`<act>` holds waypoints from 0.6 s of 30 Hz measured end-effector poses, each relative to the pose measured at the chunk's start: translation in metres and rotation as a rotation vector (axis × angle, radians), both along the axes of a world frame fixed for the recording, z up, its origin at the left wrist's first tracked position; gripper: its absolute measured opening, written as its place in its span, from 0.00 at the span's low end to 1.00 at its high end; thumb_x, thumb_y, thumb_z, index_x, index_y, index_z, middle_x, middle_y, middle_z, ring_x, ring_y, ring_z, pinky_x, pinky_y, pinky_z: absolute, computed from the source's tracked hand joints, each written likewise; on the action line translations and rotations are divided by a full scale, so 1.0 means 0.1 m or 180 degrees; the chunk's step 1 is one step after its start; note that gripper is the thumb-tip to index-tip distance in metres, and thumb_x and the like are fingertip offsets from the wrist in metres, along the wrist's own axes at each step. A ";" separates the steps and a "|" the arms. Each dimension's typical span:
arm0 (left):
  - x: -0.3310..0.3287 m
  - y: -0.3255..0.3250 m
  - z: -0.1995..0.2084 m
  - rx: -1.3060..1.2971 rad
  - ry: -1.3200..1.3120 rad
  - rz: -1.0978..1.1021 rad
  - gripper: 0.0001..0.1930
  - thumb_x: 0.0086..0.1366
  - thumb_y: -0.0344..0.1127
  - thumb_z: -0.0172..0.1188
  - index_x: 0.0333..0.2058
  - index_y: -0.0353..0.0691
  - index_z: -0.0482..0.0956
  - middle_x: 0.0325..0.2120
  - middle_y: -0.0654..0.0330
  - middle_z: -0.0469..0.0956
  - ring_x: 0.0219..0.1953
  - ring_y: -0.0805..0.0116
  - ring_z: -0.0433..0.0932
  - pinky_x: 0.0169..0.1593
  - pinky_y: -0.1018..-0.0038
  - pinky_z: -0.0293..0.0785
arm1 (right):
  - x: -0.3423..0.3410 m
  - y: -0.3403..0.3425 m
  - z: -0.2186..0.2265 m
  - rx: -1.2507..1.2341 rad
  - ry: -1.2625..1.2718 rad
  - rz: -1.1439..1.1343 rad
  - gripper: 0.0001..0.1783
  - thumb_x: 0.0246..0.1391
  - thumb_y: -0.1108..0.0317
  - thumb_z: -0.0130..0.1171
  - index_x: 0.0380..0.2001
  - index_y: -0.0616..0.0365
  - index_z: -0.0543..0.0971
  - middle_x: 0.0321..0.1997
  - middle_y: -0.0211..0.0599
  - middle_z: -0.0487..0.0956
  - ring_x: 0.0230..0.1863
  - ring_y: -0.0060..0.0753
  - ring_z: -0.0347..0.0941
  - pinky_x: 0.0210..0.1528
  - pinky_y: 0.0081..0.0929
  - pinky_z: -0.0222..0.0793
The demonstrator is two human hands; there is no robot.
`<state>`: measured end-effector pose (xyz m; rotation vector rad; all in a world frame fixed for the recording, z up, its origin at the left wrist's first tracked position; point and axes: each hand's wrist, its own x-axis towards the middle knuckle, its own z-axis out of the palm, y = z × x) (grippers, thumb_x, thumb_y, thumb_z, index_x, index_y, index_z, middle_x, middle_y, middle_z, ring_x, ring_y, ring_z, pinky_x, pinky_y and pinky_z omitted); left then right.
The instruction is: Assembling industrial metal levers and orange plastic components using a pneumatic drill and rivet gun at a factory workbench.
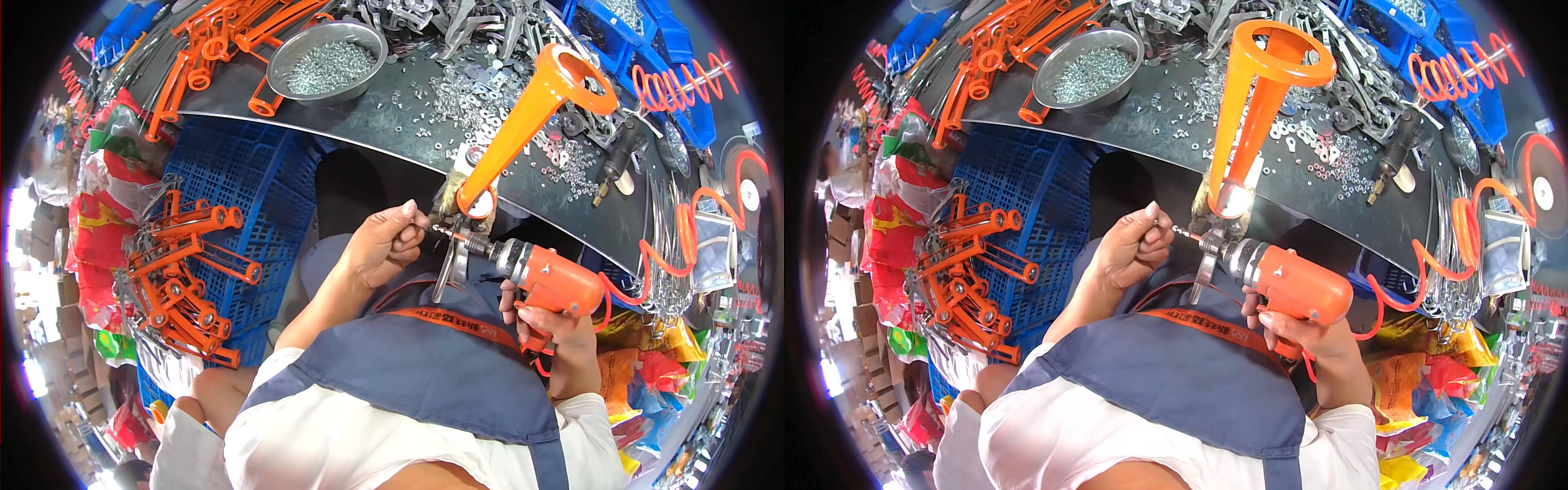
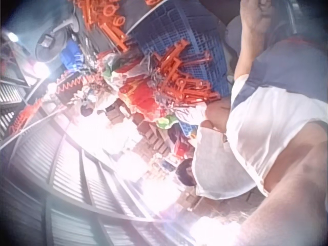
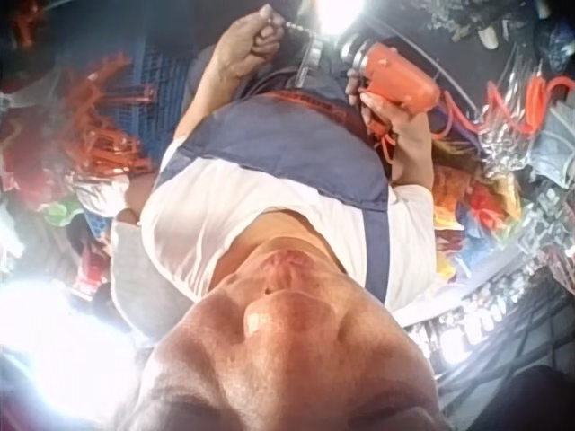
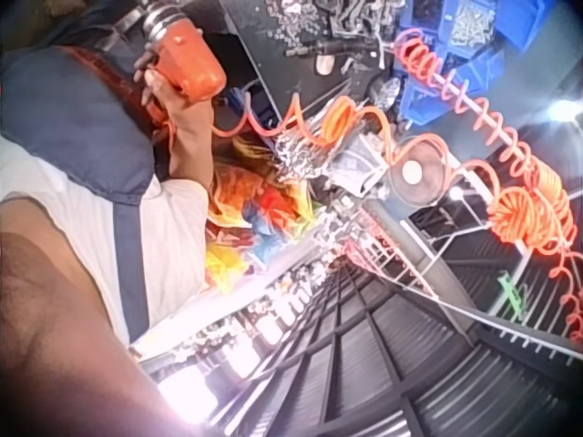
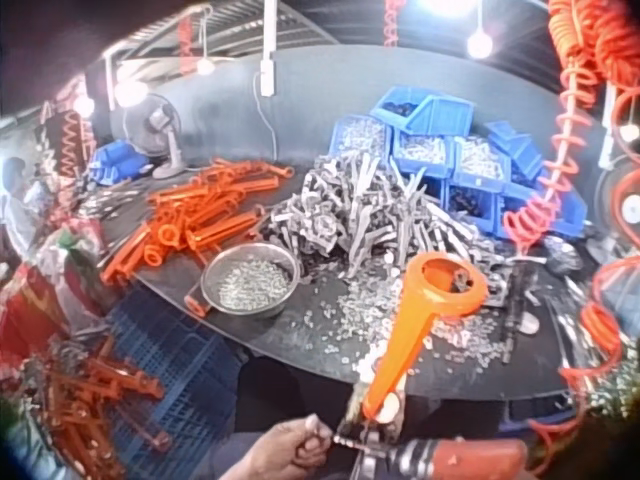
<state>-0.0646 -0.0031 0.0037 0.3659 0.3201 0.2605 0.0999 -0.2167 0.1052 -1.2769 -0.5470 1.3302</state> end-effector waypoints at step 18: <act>0.05 -0.18 0.20 0.0484 0.0675 0.0301 0.14 0.68 0.42 0.52 0.27 0.38 0.71 0.15 0.68 0.67 0.12 0.86 0.57 0.13 0.89 0.52 | -0.02 -0.03 -0.05 -0.0048 -0.0145 0.0120 0.20 0.47 0.74 0.59 0.46 0.65 0.72 0.35 0.43 0.77 0.27 0.27 0.76 0.22 0.21 0.72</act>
